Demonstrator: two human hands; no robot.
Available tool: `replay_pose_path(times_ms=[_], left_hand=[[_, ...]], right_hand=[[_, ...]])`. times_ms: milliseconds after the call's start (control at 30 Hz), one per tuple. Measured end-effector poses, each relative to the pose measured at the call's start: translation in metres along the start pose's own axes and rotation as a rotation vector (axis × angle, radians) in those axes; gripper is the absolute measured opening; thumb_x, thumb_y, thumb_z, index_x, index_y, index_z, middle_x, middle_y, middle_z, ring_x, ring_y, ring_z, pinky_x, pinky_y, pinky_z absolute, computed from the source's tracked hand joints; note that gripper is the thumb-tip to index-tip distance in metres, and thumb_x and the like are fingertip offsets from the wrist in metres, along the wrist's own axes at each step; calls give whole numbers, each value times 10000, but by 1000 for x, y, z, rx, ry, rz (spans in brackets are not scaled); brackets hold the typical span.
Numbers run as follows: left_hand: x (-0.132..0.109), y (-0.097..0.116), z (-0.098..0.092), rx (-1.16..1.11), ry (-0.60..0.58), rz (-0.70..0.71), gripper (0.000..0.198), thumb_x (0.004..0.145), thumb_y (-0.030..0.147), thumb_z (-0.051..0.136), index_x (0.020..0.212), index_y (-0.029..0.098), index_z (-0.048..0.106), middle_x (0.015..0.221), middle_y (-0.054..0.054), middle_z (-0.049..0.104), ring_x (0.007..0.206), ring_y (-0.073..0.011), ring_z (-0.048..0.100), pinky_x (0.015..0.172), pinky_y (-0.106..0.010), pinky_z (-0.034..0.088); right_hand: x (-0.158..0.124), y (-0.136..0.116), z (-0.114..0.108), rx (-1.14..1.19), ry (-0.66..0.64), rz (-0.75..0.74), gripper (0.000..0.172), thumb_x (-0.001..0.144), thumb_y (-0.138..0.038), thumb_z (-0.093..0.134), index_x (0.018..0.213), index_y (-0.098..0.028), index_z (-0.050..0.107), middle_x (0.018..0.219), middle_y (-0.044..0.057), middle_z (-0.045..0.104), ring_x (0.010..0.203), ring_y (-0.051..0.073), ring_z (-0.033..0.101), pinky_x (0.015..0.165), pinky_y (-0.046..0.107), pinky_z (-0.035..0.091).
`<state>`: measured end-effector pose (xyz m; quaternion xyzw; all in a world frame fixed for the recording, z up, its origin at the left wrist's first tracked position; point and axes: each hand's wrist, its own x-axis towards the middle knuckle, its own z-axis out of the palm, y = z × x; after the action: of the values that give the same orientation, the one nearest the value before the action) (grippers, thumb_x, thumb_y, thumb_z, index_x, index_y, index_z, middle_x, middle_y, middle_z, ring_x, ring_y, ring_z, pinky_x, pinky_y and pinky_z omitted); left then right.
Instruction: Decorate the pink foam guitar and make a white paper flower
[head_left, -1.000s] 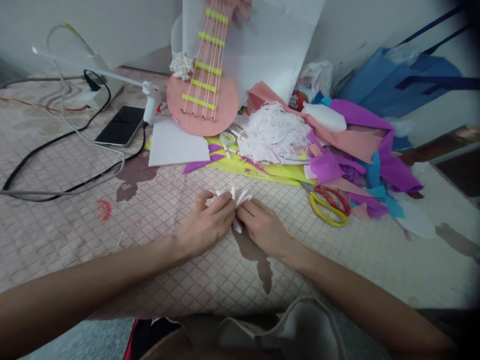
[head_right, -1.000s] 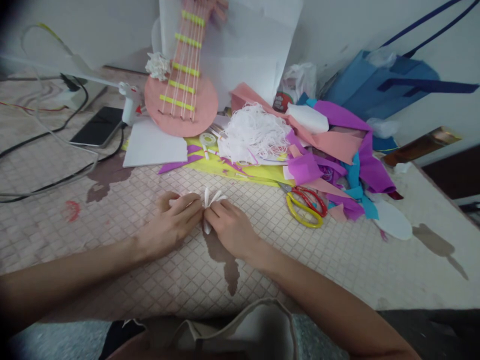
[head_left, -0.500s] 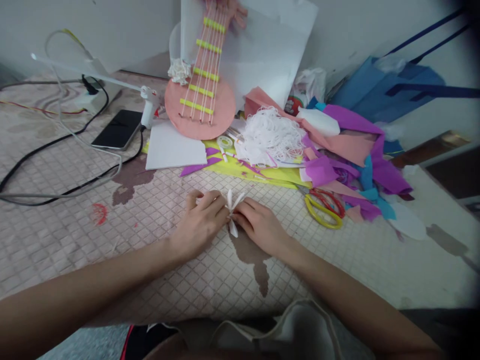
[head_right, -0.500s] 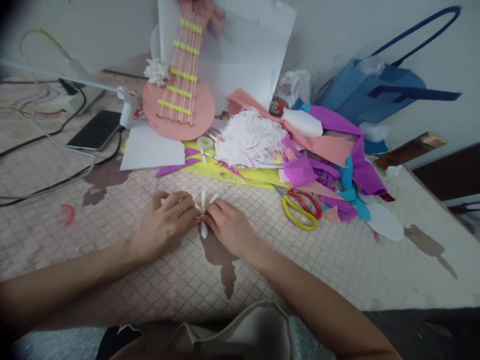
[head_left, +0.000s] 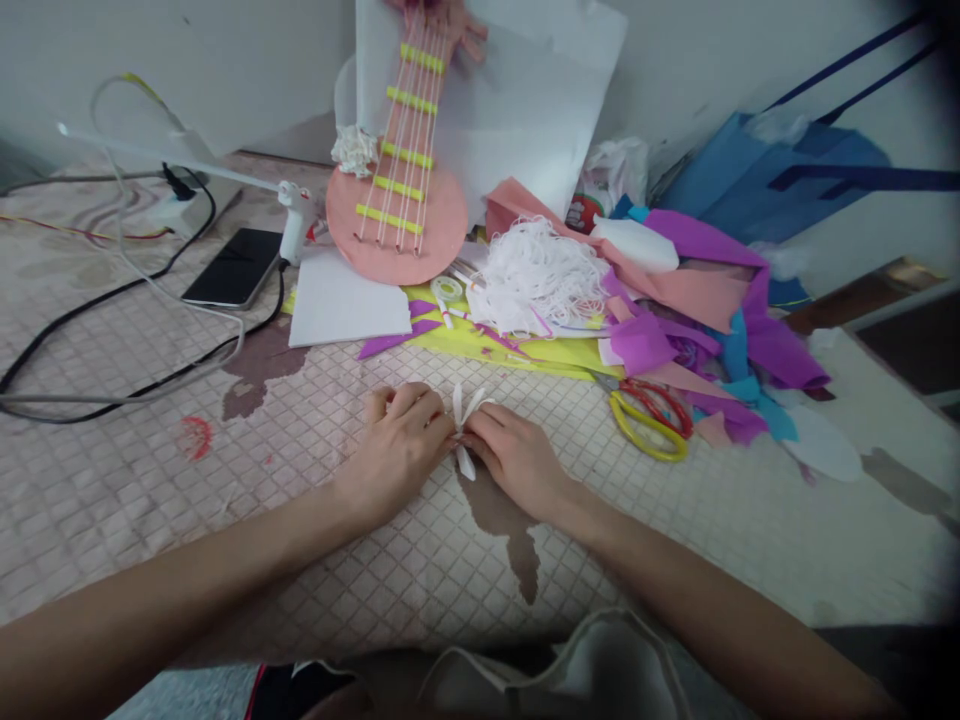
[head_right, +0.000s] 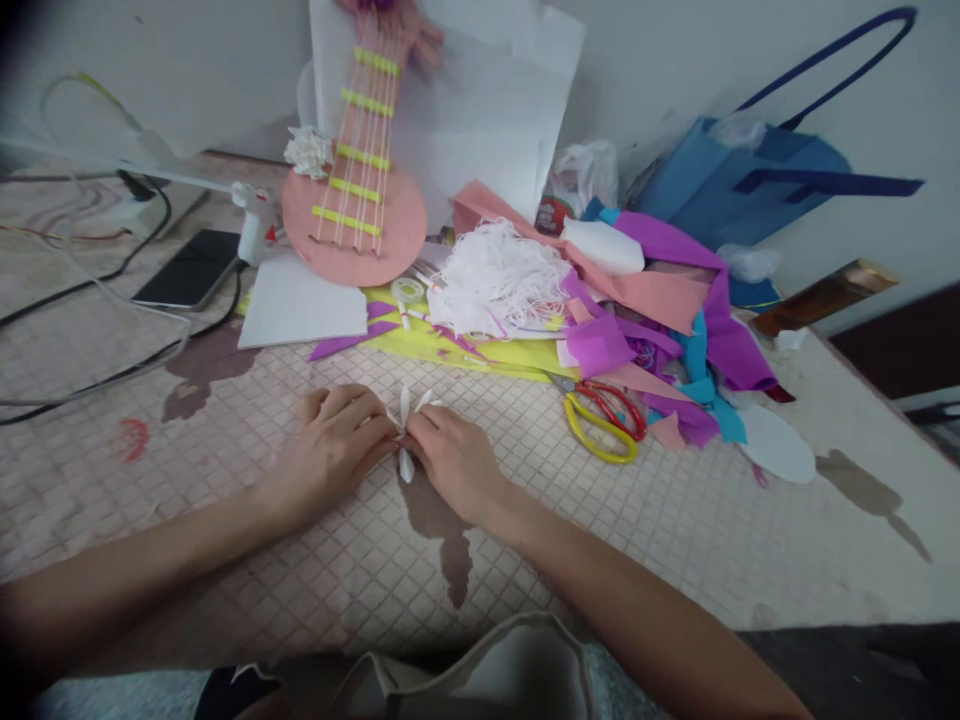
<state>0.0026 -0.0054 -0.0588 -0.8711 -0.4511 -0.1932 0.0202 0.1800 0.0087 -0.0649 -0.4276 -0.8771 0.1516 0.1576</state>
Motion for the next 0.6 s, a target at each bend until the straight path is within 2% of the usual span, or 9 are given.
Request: replay_pose_path(times_ms=[200,300,433,600], left_hand=[[0,0,5,-2,-55,36,132,888,179,478,789,149,560,910,-72,584,983,-261,448,791,-431,309],[0,-1,6,-17,-62,33,132,893,181,473,794,154,557,912,-62,582,999,-258,446,806,-435,300],[0,-2,2,-9,-44,29,116,881,212,513,794,158,566,908,-54,593,1010,-257,455,827,-437,291],[-1,1,-3,40,50,17,109,864,244,549,799,170,595,873,-50,617,977,-254,487,824,-444,286]], right_hand=[[0,2,3,25,50,-7,220,931,-242,416,762,-172,538,774,22,542,726,139,507,641,253,401],[-3,5,1,94,60,-31,201,930,-249,419,802,-175,556,802,31,551,758,146,520,680,264,428],[-6,10,-3,166,50,-83,107,910,-216,457,924,-183,557,903,45,564,833,155,541,750,285,463],[-6,10,-3,86,61,-112,150,910,-168,433,951,-193,576,934,51,591,878,169,556,764,303,484]])
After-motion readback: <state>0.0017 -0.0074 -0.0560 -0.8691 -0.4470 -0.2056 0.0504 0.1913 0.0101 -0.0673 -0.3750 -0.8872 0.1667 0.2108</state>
